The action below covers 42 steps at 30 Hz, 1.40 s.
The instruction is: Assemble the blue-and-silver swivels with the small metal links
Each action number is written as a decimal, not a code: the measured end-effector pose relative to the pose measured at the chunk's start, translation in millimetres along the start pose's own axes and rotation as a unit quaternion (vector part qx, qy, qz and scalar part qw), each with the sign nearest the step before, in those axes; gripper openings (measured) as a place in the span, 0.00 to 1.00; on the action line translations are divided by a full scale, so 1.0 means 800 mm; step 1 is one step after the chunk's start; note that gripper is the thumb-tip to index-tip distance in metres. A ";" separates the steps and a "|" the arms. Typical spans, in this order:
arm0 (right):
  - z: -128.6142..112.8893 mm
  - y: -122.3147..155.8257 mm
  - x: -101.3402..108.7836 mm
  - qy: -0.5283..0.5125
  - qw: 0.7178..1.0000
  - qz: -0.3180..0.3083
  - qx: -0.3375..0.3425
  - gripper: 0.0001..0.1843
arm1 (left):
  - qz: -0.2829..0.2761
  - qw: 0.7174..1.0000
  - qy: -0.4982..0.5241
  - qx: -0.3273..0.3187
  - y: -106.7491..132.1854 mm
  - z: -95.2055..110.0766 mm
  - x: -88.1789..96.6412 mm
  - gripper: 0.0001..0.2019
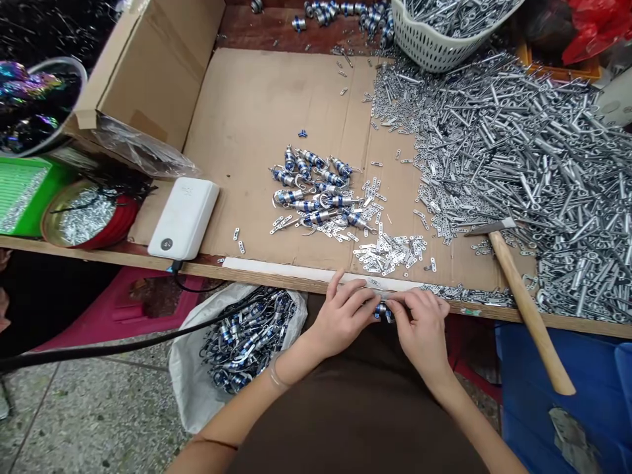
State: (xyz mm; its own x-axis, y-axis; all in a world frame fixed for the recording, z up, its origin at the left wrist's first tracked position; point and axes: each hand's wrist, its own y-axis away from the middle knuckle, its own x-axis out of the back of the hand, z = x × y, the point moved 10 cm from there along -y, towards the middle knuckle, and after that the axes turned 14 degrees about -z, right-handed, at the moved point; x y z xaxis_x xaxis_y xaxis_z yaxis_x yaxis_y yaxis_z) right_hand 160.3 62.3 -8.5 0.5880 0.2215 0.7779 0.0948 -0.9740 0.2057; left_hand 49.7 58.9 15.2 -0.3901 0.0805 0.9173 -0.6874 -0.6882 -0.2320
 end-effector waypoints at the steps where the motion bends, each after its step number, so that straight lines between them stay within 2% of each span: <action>1: 0.003 -0.001 0.002 0.010 1.000 0.006 -0.013 0.08 | -0.003 1.000 -0.004 0.006 0.000 -0.001 -0.002 0.08; 4: 0.013 -0.009 0.010 0.023 0.999 0.007 -0.043 0.08 | -0.011 1.000 0.002 0.030 0.001 -0.002 -0.005 0.08; 6: 0.016 -0.018 0.014 0.020 0.999 -0.012 -0.033 0.09 | -0.020 0.998 0.015 0.055 0.001 -0.005 -0.006 0.09; 8: 0.012 -0.029 0.018 0.014 1.000 -0.027 -0.002 0.08 | -0.030 0.996 0.031 0.074 0.001 -0.007 -0.007 0.10; 11: 0.000 -0.047 0.028 0.035 0.997 -0.009 0.061 0.05 | -0.042 0.994 0.050 0.084 -0.001 -0.008 -0.008 0.10; 16: -0.023 -0.067 0.017 0.141 0.978 -0.049 0.144 0.05 | -0.035 0.993 0.059 0.091 -0.001 -0.009 -0.007 0.09; 18: -0.026 -0.063 0.018 0.145 0.977 -0.062 0.146 0.05 | -0.018 0.993 0.068 0.094 0.000 -0.010 -0.005 0.09; 23: -0.025 -0.032 0.016 0.063 0.983 -0.106 0.134 0.08 | 0.049 0.989 0.114 0.075 0.008 -0.010 0.002 0.06; 26: -0.035 -0.018 0.005 0.109 0.975 -0.106 0.159 0.08 | 0.064 0.987 0.128 0.068 0.011 -0.010 0.003 0.04; 30: -0.047 -0.025 -0.007 0.155 0.970 -0.106 0.152 0.10 | 0.063 0.987 0.137 0.062 0.011 -0.011 0.004 0.03; 33: -0.043 -0.035 -0.008 0.120 0.976 -0.134 0.124 0.11 | 0.060 0.986 0.140 0.062 0.010 -0.011 0.005 0.03; 35: -0.030 -0.038 0.000 0.069 0.981 -0.144 0.113 0.11 | 0.060 0.987 0.139 0.060 0.008 -0.011 0.006 0.03; 36: -0.018 -0.039 0.014 0.046 0.987 -0.117 0.102 0.12 | 0.059 0.987 0.138 0.060 0.008 -0.011 0.006 0.02; 38: 0.026 -0.038 0.063 0.043 0.998 0.020 0.035 0.13 | 0.062 0.987 0.133 0.059 0.007 -0.011 0.008 0.02; 39: 0.055 -0.031 0.094 0.068 0.990 0.119 -0.025 0.16 | 0.064 0.988 0.130 0.060 0.007 -0.011 0.009 0.02; 40: 0.084 -0.021 0.120 0.112 0.969 0.197 -0.101 0.22 | 0.065 0.988 0.127 0.061 0.007 -0.011 0.009 0.02; 41: 0.111 -0.015 0.136 0.145 0.947 0.233 -0.168 0.28 | 0.065 0.988 0.124 0.062 0.007 -0.011 0.009 0.02; 42: 0.133 -0.013 0.145 0.169 0.933 0.237 -0.214 0.31 | 0.066 0.988 0.122 0.061 0.007 -0.011 0.009 0.02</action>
State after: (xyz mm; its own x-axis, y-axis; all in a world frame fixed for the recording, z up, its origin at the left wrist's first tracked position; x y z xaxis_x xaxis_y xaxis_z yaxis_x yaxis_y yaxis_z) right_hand 312.6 93.2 16.5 0.1896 -0.1574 0.9692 -0.4830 -0.8743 -0.0475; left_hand 37.5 62.2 17.9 -0.6178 0.1461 0.7726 -0.5478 -0.7849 -0.2896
